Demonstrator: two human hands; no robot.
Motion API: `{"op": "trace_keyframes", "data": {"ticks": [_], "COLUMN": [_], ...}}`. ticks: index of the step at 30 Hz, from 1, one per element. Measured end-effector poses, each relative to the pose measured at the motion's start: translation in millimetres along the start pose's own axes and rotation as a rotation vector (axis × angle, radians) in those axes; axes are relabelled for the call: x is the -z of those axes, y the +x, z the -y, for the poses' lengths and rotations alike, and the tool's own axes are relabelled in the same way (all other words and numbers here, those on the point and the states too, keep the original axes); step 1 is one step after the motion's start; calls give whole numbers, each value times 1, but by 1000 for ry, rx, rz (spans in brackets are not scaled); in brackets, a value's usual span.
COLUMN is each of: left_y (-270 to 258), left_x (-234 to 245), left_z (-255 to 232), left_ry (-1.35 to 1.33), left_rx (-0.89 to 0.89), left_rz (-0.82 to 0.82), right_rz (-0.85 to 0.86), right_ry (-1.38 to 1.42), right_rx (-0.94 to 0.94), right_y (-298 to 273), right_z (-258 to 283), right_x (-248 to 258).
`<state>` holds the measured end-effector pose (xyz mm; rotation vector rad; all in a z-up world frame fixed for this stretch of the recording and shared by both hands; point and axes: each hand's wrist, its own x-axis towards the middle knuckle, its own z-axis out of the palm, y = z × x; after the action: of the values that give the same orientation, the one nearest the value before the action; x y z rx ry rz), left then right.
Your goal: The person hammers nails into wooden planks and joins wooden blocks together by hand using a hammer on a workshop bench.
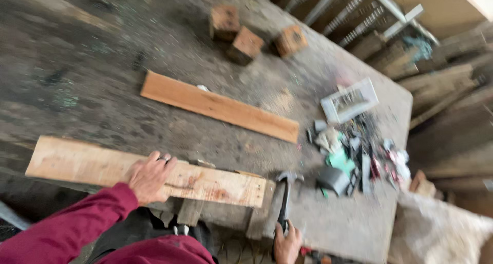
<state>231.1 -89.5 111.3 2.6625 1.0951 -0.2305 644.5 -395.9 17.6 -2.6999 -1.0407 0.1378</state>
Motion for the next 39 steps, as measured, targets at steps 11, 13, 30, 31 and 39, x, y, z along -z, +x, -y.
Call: {"op": "trace_keyframes", "data": {"ticks": [11,13,30,31,39], "left_y": [11,54,209,206,316], "left_x": [77,89,-17,-16,77], "left_z": [204,272,510,508,318], "left_ry": [-260,-259,-328,-520,-513], "left_rx": [791,875,500,498,335], "left_rz": [-350,-372,-512,-479,241], "right_rz": [-97,-32,236,115,211], "right_ry": [327,416,429,359,92], "right_rx": [547,573,421,475,576], "right_y": [69,56,102,138,366], "right_z": [185,235,397,408,486], "right_x": [-94,-112,-116,-115,-80]}}
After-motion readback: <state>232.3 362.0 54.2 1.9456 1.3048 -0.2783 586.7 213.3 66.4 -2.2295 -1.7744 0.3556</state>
